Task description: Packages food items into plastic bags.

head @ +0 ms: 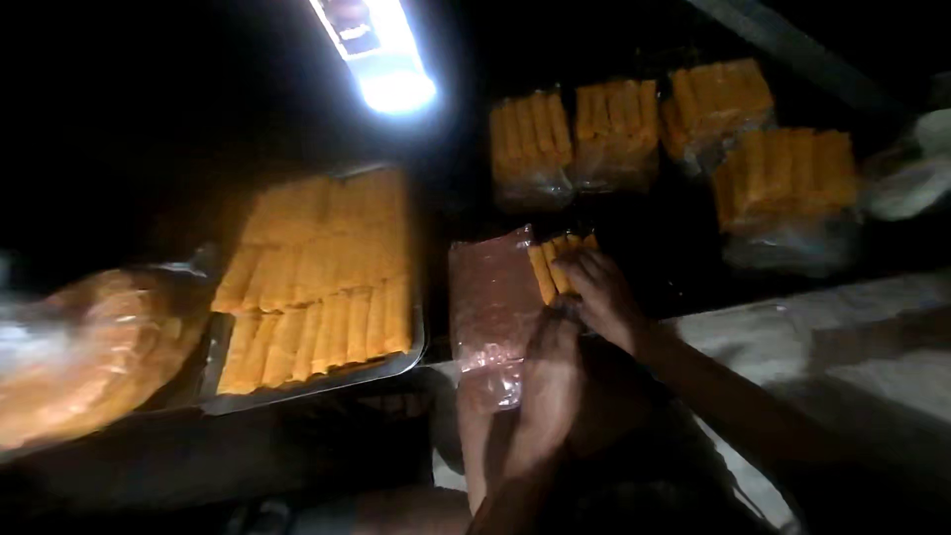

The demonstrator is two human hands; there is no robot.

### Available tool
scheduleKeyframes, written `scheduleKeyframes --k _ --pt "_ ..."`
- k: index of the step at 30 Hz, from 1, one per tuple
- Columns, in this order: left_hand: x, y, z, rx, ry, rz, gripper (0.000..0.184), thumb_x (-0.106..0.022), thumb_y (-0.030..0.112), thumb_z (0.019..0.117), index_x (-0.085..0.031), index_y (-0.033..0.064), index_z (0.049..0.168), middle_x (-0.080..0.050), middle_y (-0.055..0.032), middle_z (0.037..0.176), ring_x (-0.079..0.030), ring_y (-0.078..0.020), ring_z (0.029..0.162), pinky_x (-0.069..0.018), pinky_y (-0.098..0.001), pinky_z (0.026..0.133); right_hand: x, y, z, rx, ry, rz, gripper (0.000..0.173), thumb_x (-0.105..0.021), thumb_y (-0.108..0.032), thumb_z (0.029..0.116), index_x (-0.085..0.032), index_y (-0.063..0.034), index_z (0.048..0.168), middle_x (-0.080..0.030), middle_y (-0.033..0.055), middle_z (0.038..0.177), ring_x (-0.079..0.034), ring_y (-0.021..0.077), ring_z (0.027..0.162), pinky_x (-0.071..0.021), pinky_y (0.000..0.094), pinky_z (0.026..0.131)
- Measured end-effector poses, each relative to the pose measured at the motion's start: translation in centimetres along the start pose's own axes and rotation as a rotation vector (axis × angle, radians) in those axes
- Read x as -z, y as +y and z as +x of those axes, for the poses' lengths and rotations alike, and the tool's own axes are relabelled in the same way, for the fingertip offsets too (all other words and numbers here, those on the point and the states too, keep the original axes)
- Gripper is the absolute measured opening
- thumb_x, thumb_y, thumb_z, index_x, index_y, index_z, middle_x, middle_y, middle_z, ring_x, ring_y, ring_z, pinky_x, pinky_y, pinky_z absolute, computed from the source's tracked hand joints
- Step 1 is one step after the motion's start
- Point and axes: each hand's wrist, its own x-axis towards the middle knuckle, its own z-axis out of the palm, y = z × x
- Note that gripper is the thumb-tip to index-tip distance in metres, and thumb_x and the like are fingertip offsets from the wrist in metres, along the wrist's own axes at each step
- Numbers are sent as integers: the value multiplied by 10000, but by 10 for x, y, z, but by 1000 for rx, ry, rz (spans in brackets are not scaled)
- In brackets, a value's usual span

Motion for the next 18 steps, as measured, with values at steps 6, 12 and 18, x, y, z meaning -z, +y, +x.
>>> scheduleKeyframes --k 6,12,18 --pt "9 1 7 31 -12 97 303 -711 131 890 -693 -25 1149 -707 -230 1083 -697 -404 1004 -580 -523 842 15 7 -35 -44 109 -137 285 -647 -185 950 -716 -46 1190 -674 208 1259 -644 419 1170 -519 590 972" --pt "-6 11 45 -149 28 177 373 -758 273 886 -714 -31 1098 -707 -234 1053 -689 -431 985 -563 -552 816 34 -3 -63 -313 66 -91 263 -607 -21 939 -695 54 1175 -690 279 1153 -661 472 1107 -544 579 942" --pt "-26 15 77 -108 -73 131 248 -652 18 923 -682 -61 1156 -677 -265 1153 -648 -449 1099 -529 -571 910 31 1 -66 -237 92 -61 233 -600 9 914 -716 65 1108 -721 242 1089 -704 408 1038 -575 520 912"
